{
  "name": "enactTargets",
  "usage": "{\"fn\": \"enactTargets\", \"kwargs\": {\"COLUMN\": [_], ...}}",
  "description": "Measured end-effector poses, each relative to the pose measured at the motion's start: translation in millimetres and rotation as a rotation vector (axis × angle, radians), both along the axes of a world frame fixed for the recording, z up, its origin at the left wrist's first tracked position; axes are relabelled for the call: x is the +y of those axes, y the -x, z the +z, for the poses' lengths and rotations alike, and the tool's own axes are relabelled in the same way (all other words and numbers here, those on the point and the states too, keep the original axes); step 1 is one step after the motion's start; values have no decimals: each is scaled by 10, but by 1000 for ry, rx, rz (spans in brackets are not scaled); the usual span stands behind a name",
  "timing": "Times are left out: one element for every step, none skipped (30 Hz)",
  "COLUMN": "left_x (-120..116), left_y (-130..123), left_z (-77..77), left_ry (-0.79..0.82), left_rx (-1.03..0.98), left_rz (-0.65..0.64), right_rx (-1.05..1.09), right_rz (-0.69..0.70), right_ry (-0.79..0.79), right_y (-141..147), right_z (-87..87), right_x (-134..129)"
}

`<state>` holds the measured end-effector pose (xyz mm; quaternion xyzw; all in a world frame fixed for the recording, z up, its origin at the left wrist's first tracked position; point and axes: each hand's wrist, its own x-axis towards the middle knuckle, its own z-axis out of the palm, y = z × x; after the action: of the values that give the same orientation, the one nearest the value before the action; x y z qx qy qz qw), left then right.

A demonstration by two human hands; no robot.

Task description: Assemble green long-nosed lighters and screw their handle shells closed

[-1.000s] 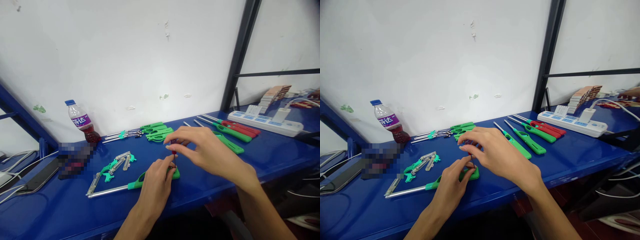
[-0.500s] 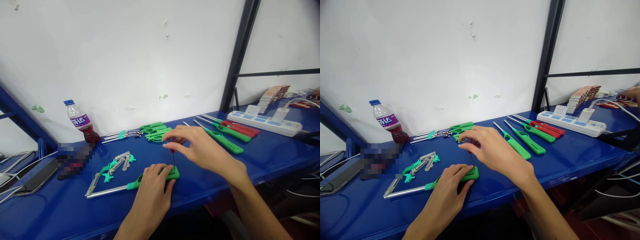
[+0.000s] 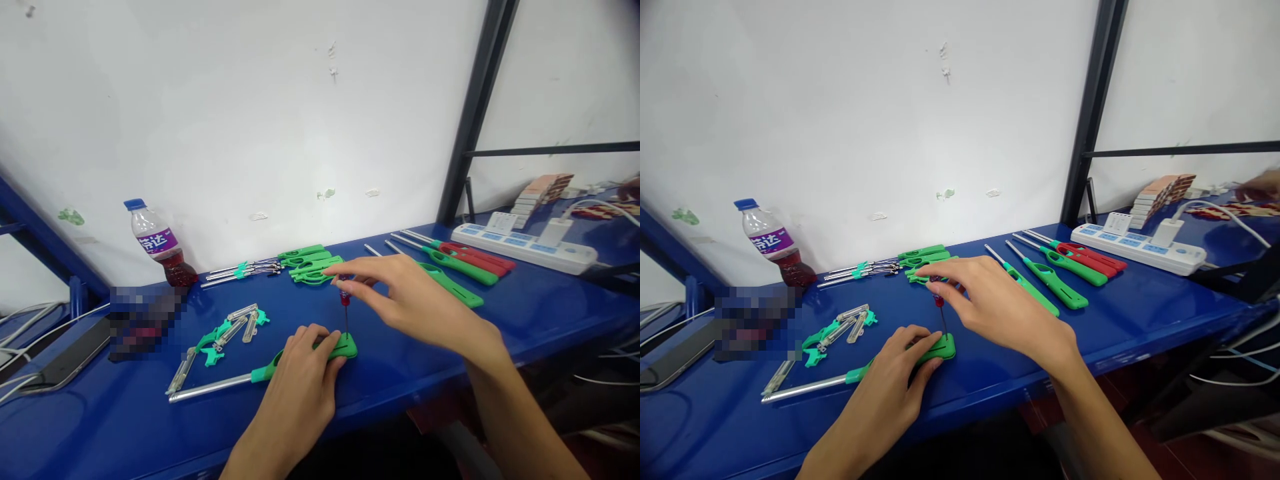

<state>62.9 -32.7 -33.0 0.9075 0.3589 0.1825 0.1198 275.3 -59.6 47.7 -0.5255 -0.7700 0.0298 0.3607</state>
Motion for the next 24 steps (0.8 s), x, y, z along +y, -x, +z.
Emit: {"fn": "enactTargets", "kwargs": {"left_x": [1,3,4,5,6,6,6,6,5,5,5,5,6,6,6,6,4,1,-3,-6,-8,-8,-4,3], "left_y": [1,3,5,9,13,17,20,23,25,26,26,24,21,17,13,8,4,3,6,15,30,54,86,124], "left_z": [8,13,16,18,18,17,15,14,12,10,8,6,3,-1,-7,-13,-19,-25,-28,-28,-22,-10,11,38], "left_ry": [20,35,47,56,61,61,58,53,45,38,32,28,27,26,26,27,31,38,46,53,56,54,51,48], "left_rx": [-10,-20,-31,-38,-41,-43,-43,-41,-40,-42,-46,-50,-54,-59,-64,-70,-74,-75,-71,-57,-34,-2,35,75], "left_rz": [-2,-7,-11,-15,-19,-21,-22,-20,-19,-17,-14,-11,-8,-5,-6,-8,-11,-12,-12,-8,0,12,27,46], "right_rx": [2,4,5,6,8,9,10,10,9,7,7,8,11,15,21,27,31,33,33,32,29,27,26,24], "right_rz": [1,0,-1,-2,-3,-2,-3,-5,-9,-12,-14,-14,-12,-10,-5,0,6,13,18,23,26,27,25,22], "right_ry": [-10,-22,-34,-43,-48,-47,-43,-39,-37,-37,-38,-37,-35,-32,-29,-25,-23,-21,-21,-21,-22,-23,-24,-25], "right_y": [7,16,25,34,40,45,48,49,48,46,45,43,42,41,42,42,44,44,45,45,44,43,40,38], "right_z": [1,3,5,8,11,14,16,18,18,19,18,18,18,17,18,18,19,19,20,20,21,21,22,22], "right_x": [5,11,16,21,23,24,24,23,21,19,18,18,20,23,26,30,33,36,37,37,37,35,34,32]}}
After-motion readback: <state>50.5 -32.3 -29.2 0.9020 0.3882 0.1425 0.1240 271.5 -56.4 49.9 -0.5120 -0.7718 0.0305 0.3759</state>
